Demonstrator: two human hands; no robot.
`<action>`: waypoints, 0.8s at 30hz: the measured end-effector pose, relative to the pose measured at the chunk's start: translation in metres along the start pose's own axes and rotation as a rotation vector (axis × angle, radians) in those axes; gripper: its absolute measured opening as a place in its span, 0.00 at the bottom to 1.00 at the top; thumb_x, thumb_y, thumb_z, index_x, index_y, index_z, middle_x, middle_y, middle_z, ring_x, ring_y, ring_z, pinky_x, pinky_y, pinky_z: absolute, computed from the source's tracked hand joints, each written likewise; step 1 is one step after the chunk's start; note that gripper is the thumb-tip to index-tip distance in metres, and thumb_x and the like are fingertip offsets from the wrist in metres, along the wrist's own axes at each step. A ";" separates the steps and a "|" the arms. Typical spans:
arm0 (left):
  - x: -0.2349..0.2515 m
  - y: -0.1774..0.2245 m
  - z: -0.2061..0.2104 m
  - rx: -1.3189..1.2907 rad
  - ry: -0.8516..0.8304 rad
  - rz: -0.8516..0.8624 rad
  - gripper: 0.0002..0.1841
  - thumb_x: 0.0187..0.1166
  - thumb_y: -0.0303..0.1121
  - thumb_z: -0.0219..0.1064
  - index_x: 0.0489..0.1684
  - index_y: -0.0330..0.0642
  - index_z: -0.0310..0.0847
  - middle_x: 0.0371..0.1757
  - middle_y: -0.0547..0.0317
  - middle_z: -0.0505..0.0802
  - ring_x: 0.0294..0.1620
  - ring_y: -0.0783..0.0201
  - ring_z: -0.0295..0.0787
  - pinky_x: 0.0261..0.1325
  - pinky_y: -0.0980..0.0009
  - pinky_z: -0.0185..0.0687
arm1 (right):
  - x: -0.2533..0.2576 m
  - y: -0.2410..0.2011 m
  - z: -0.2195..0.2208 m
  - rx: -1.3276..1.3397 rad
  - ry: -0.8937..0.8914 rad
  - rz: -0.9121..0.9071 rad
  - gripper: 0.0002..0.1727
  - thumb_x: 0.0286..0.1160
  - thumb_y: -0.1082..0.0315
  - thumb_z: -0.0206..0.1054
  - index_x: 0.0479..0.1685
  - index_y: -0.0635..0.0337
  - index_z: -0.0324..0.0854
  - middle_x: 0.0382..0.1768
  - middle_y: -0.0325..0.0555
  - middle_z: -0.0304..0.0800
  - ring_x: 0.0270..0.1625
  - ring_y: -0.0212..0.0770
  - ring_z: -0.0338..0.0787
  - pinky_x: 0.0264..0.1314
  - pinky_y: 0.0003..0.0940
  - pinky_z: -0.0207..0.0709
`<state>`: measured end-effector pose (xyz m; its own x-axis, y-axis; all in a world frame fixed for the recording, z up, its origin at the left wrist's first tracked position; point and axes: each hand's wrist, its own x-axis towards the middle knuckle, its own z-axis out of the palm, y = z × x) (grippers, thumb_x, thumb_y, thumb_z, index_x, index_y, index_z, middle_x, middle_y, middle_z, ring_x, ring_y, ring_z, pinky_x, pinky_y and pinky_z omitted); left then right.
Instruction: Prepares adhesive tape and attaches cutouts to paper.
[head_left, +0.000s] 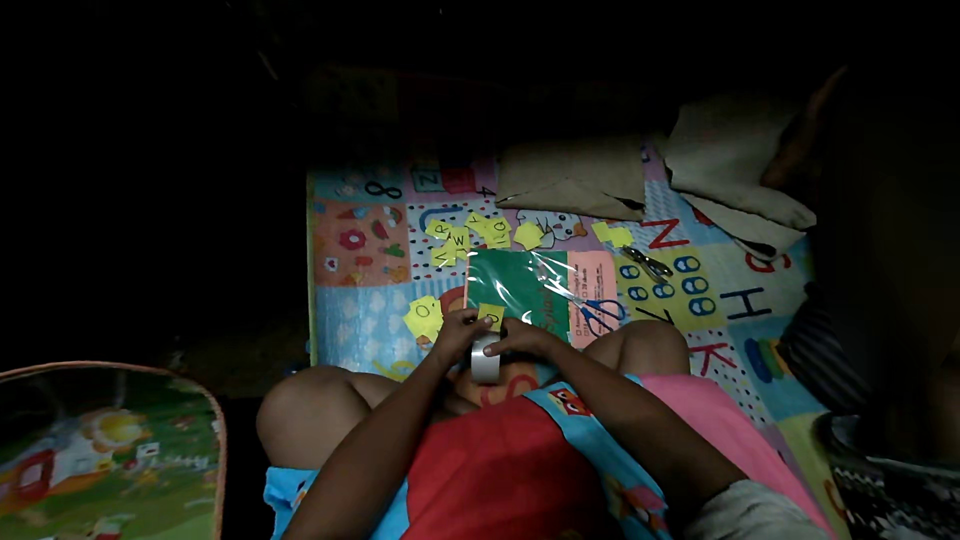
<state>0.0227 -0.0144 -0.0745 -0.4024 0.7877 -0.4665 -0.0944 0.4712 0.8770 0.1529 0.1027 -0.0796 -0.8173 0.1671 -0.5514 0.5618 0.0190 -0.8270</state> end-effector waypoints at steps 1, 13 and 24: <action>0.000 0.002 0.000 -0.001 0.013 -0.011 0.10 0.85 0.28 0.65 0.49 0.26 0.82 0.41 0.50 0.87 0.35 0.69 0.80 0.44 0.70 0.80 | 0.000 0.000 0.000 0.000 -0.002 0.003 0.38 0.70 0.70 0.78 0.80 0.72 0.65 0.69 0.64 0.81 0.68 0.46 0.84 0.75 0.41 0.75; -0.009 -0.003 0.000 0.011 0.128 0.057 0.09 0.81 0.24 0.67 0.31 0.29 0.78 0.32 0.57 0.82 0.32 0.70 0.78 0.42 0.70 0.78 | -0.003 -0.007 0.006 -0.156 -0.089 0.102 0.33 0.73 0.63 0.78 0.73 0.75 0.73 0.67 0.69 0.81 0.66 0.52 0.83 0.74 0.47 0.74; -0.018 0.009 0.003 -0.095 0.093 -0.069 0.07 0.85 0.26 0.63 0.42 0.27 0.80 0.36 0.53 0.85 0.33 0.67 0.82 0.43 0.68 0.84 | 0.000 0.006 0.004 -0.292 -0.263 0.143 0.25 0.86 0.57 0.66 0.63 0.76 0.82 0.62 0.69 0.84 0.63 0.53 0.84 0.73 0.52 0.71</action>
<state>0.0323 -0.0232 -0.0581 -0.4744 0.7121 -0.5175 -0.2089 0.4800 0.8520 0.1552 0.0986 -0.0849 -0.7119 -0.0684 -0.6989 0.6537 0.2991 -0.6951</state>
